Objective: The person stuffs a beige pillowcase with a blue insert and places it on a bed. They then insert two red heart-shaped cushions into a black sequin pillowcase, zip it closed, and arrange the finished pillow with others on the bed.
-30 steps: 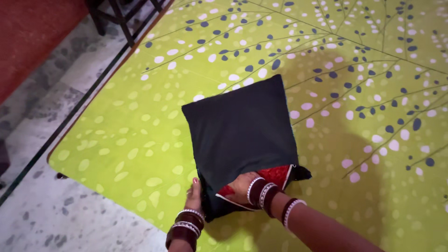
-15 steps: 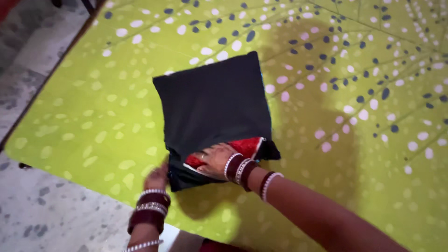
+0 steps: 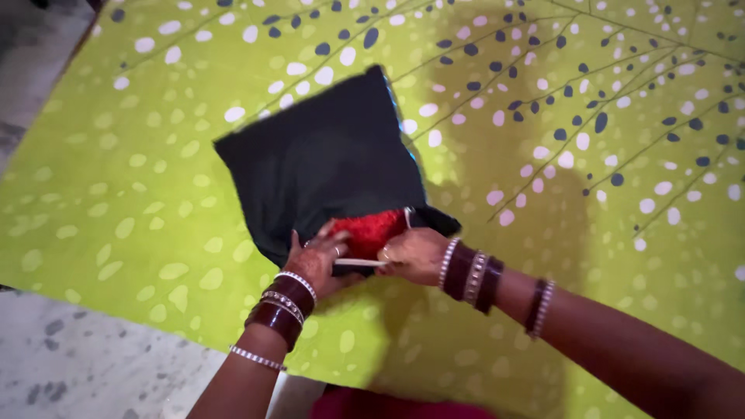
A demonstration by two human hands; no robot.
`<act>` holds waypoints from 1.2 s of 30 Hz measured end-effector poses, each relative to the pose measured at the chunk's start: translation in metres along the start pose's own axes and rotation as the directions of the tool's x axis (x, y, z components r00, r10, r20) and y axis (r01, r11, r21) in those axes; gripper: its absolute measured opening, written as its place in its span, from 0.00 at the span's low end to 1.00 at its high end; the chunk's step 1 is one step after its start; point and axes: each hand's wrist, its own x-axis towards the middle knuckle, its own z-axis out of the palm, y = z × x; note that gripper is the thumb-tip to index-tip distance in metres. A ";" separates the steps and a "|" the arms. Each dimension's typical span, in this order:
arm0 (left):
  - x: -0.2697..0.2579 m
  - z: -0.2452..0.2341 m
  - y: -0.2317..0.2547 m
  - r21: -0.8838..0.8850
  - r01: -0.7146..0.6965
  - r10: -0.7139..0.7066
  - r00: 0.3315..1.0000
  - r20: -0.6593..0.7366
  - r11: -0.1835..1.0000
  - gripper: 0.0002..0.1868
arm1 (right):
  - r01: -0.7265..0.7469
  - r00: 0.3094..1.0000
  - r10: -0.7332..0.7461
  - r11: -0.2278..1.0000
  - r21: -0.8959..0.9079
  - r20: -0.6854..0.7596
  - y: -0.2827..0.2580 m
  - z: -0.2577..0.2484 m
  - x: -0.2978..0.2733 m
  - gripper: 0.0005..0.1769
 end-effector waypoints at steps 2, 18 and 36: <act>0.001 0.012 -0.007 -0.009 -0.012 0.012 1.000 -0.004 1.000 0.31 | -0.030 0.999 0.027 0.989 0.145 0.025 0.005 -0.014 -0.007 0.16; -0.032 0.038 -0.022 0.433 0.051 0.182 0.859 -0.478 0.900 0.21 | -0.196 0.785 0.082 0.973 -0.120 -0.615 0.044 0.007 -0.018 0.10; 0.028 0.003 0.018 -0.023 0.398 -0.399 0.916 -0.045 0.917 0.38 | 0.012 0.737 0.610 0.420 0.907 -0.292 0.136 0.085 0.019 0.22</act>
